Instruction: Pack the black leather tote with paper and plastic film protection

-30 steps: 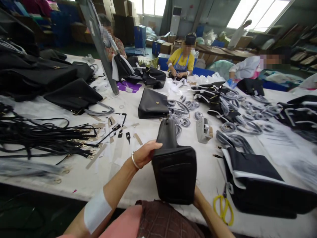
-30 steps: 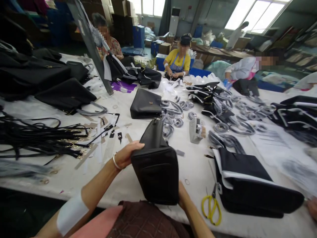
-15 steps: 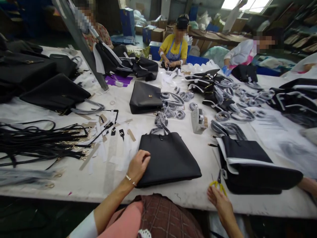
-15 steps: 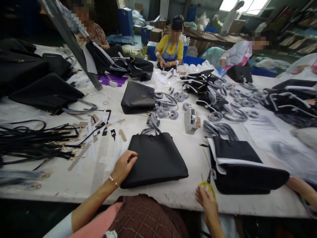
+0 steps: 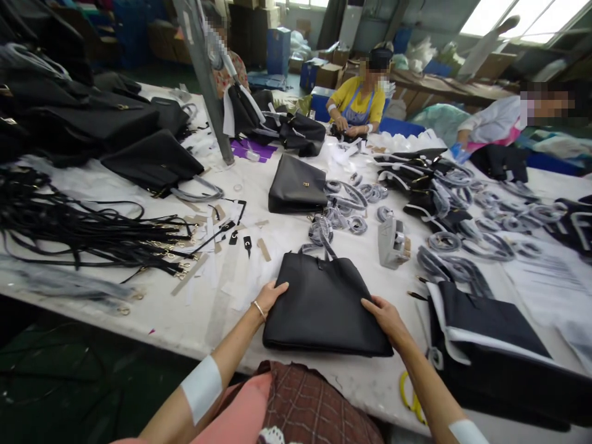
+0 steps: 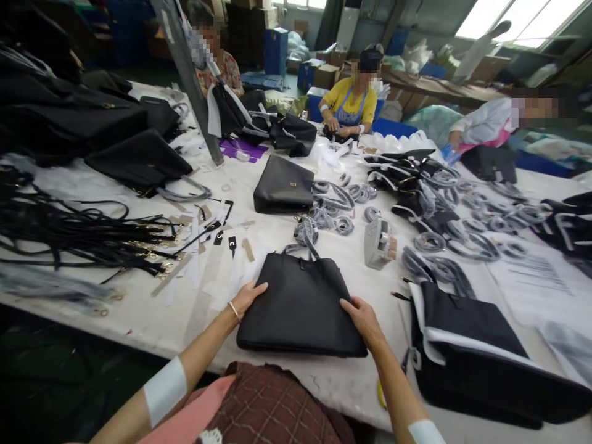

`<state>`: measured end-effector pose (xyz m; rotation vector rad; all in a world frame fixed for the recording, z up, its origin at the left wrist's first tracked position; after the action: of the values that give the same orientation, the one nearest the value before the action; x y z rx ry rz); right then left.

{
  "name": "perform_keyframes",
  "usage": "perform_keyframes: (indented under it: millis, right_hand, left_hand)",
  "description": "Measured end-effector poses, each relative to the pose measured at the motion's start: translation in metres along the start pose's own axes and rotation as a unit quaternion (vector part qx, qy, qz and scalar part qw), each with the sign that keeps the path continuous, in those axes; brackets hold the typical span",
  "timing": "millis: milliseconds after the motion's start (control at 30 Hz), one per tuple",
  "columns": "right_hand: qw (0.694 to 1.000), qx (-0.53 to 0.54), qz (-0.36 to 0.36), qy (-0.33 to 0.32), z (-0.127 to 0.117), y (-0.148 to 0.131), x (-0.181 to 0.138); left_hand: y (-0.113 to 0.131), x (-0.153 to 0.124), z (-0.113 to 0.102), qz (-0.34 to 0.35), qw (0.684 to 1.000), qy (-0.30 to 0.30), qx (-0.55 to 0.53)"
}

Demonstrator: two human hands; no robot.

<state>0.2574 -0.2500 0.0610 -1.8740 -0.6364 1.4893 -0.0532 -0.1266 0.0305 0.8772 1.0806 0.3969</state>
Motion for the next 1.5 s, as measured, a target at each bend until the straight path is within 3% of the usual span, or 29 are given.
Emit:
perform_keyframes:
  millis: [67,100,200,300,400,467,567,667,867,1067,1300,1500]
  right_hand:
    - [0.998,0.066,0.007,0.004,-0.002,0.021,-0.018]
    - [0.994,0.106,0.019,0.002,-0.003,0.034,-0.028]
    - [0.984,0.165,0.063,-0.012,-0.005,0.068,-0.054]
    - [0.985,0.149,0.085,0.022,-0.012,0.076,-0.06]
    - [0.988,0.099,0.074,0.097,-0.024,0.056,-0.041]
    - [0.988,0.064,0.061,0.126,-0.03,0.038,-0.021]
    - [0.99,0.019,0.078,0.119,-0.034,0.022,0.009]
    - [0.986,-0.004,0.107,0.13,-0.033,0.019,0.029]
    - [0.97,-0.049,0.113,0.208,-0.025,0.025,0.043]
    - [0.944,-0.127,0.11,0.282,-0.005,0.034,0.063]
    - [0.943,-0.165,0.055,0.283,0.012,0.034,0.071]
    - [0.95,-0.155,0.041,0.27,0.013,0.033,0.083]
  left_hand:
    - [0.008,-0.004,0.01,0.028,0.988,0.035,0.148]
    - [0.012,-0.007,0.016,0.048,0.964,0.053,0.256]
    - [0.017,-0.011,0.04,0.093,0.842,0.041,0.53]
    - [0.016,-0.006,0.058,0.106,0.779,-0.013,0.618]
    - [0.018,0.009,0.056,0.098,0.795,-0.024,0.598]
    - [0.022,0.026,0.046,0.062,0.854,-0.03,0.516]
    - [0.029,0.056,0.032,0.004,0.943,-0.018,0.333]
    - [0.034,0.083,0.031,-0.001,0.964,-0.001,0.265]
    - [0.024,0.094,0.028,0.03,0.957,0.045,0.286]
    - [0.013,0.096,0.01,0.02,0.879,0.123,0.46]
    - [0.009,0.103,0.016,-0.007,0.83,0.141,0.54]
    - [0.01,0.109,0.017,-0.009,0.826,0.145,0.544]
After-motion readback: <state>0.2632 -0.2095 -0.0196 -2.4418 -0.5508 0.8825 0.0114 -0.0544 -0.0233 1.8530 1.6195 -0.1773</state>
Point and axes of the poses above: each hand's wrist, its own x-axis towards the middle knuckle, its own z-axis out of the palm, y = z × x, the point moved 3 cm from there along x, towards the middle knuckle, and after that the axes turned 8 degrees about -y, right-handed, at the moved point
